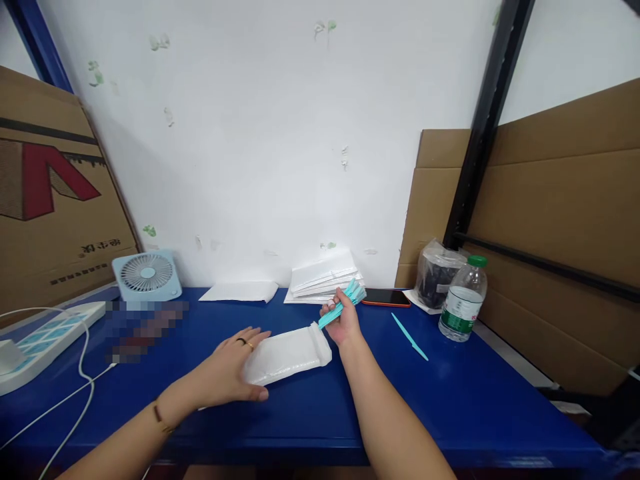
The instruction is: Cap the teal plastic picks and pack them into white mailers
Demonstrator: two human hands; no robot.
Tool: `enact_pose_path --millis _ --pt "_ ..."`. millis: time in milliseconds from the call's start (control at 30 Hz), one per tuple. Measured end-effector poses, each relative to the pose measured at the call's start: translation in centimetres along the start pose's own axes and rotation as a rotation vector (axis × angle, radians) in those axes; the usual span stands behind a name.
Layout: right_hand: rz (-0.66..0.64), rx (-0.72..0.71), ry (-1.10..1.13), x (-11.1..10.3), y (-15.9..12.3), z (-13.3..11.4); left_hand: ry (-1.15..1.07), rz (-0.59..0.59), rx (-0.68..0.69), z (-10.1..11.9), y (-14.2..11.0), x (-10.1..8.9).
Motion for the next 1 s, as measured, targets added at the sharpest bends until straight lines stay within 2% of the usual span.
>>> enact_pose_path --millis 100,167,267,400,533,667,767,867,933,1000 --pt "0.022 -0.02 -0.034 -0.5 0.2 -0.3 0.055 -0.033 0.024 0.5 3.1 2.5" --pt "-0.021 -0.025 -0.086 -0.1 0.2 -0.5 0.028 -0.025 0.028 0.5 4.6 3.2" --pt "-0.056 -0.06 -0.194 0.5 0.1 -1.0 -0.037 0.05 0.055 0.6 5.6 2.5" --pt "-0.054 -0.131 -0.283 0.9 -0.1 -1.6 -0.2 0.127 0.091 1.0 5.3 1.0" --pt "-0.109 -0.106 -0.307 1.9 -0.4 -0.9 -0.404 0.197 0.176 2.0 5.0 -0.1" --pt "-0.097 -0.111 -0.374 3.1 -1.5 -0.5 -0.507 0.245 0.242 3.2 4.9 -0.5" --pt "-0.139 -0.118 -0.459 5.3 -2.8 -0.7 -0.402 0.305 0.251 4.1 4.7 -0.7" --pt "-0.154 -0.19 -0.606 8.1 -4.0 -2.2 -0.27 0.396 0.215 4.7 4.8 -1.3" --pt "-0.138 -0.215 -0.74 10.0 -4.6 -3.4 -0.311 0.469 0.215 5.1 5.0 -2.0" --pt "-0.17 -0.196 -0.892 12.2 -5.0 -4.3 -0.451 0.547 0.246 5.6 5.3 -3.0"
Point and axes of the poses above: each hand's wrist, its own y-axis towards the middle knuckle, its own x-axis out of the palm, z = x × y, the point moved 10 cm from there along y, towards the middle knuckle, and after that the axes turned 14 degrees about -y, right-handed, at the moved point
